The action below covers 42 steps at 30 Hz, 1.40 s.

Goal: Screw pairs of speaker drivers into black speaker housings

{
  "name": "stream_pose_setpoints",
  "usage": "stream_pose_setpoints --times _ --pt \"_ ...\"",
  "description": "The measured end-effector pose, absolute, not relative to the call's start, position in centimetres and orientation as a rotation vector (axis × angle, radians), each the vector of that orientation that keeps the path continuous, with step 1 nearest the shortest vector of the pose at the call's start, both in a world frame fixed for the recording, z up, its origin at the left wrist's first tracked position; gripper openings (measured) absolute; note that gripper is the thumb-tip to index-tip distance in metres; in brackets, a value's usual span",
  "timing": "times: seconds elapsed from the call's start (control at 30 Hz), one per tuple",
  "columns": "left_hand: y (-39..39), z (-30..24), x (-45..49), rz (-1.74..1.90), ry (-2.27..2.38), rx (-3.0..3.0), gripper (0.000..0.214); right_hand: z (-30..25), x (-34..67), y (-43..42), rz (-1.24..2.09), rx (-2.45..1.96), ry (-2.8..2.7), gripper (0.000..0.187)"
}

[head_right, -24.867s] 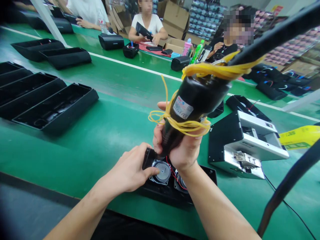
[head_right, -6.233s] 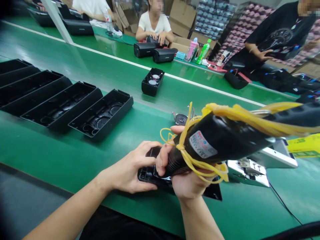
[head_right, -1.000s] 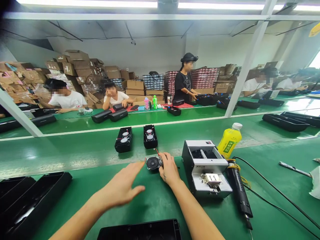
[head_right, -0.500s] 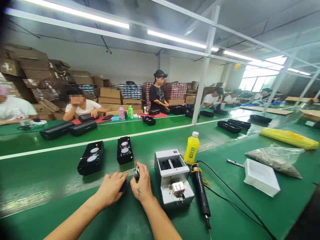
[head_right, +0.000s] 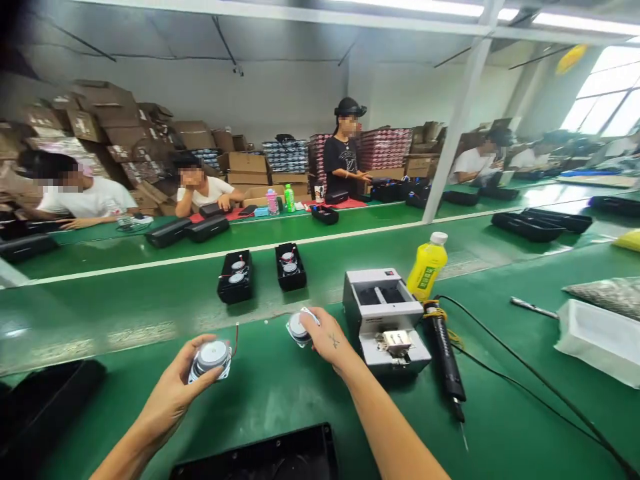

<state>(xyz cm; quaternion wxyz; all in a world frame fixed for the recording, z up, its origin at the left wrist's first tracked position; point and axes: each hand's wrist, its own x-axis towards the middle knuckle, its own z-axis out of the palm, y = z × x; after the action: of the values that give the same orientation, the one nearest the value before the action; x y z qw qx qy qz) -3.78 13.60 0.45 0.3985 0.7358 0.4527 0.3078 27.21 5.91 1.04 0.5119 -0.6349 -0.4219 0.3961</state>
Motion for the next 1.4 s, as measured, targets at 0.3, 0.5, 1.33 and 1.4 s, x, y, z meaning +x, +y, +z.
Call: stream_pose_setpoints --times 0.3,0.5,1.33,1.4 --pt "11.1 -3.3 -9.0 0.713 1.306 1.928 0.049 -1.3 26.1 4.6 0.825 -1.764 -1.399 0.035" --pt "10.5 -1.7 -10.5 0.624 1.305 2.144 0.043 -0.5 26.6 4.1 0.535 -1.908 -1.62 0.034" --pt "-0.3 5.3 -7.8 0.774 0.823 2.506 0.049 6.2 22.2 -10.3 0.526 -1.517 -1.8 0.047" --pt "-0.3 5.5 -7.3 0.771 0.751 2.574 0.044 5.3 21.8 -11.0 0.377 -1.508 -1.881 0.056"
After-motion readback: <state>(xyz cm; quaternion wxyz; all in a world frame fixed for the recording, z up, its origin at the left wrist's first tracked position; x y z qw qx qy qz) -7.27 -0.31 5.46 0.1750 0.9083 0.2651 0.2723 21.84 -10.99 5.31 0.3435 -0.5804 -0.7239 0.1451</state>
